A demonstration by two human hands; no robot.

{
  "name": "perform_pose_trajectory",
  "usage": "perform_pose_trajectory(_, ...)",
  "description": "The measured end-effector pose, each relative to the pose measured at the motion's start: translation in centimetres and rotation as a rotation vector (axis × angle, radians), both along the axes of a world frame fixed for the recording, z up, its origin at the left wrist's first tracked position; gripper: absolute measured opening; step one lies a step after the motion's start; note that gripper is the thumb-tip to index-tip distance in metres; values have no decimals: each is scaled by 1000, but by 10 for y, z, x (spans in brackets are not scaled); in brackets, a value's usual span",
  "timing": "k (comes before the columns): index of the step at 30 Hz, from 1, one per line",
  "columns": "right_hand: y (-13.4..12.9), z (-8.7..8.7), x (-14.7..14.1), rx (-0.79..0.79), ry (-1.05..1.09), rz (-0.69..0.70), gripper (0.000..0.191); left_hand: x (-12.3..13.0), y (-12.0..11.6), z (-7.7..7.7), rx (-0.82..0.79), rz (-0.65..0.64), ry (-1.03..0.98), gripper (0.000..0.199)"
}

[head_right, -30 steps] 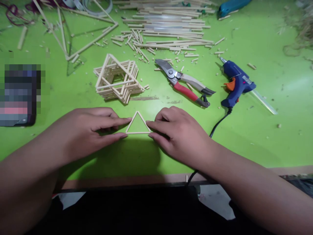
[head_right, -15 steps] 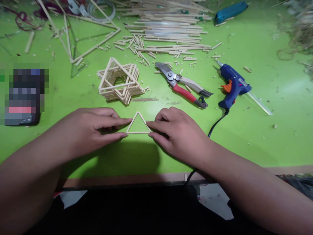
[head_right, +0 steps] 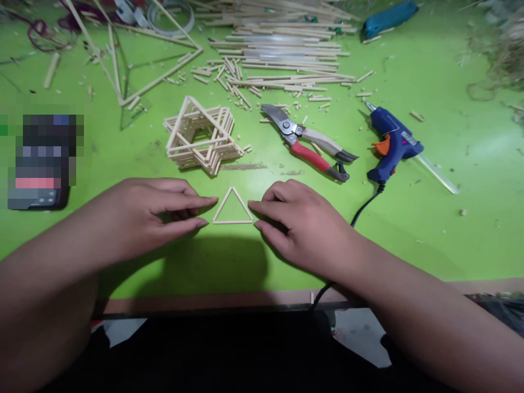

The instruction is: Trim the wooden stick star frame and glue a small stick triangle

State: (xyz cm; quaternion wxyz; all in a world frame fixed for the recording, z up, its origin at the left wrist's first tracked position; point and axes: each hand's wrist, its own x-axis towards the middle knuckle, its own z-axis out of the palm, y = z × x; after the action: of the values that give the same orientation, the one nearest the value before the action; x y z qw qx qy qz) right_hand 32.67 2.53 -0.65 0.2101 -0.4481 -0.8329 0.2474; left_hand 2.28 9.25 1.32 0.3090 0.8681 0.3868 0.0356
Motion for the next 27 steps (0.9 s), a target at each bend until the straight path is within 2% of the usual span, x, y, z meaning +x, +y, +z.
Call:
perform_pose_trajectory(10, 0, -1, -3, 22, 56, -23, 28, 8, -5, -4, 107, 48, -12, 36)
perform_pose_trajectory(18, 2, -6, -8, 43, 82, -89, 21, 14, -8, -7, 92, 137, 42, 37)
perform_pose_trajectory(27, 4, -8, -12, 41, 94, -112, 20, 16, -9, -6, 112, 139, 57, 39)
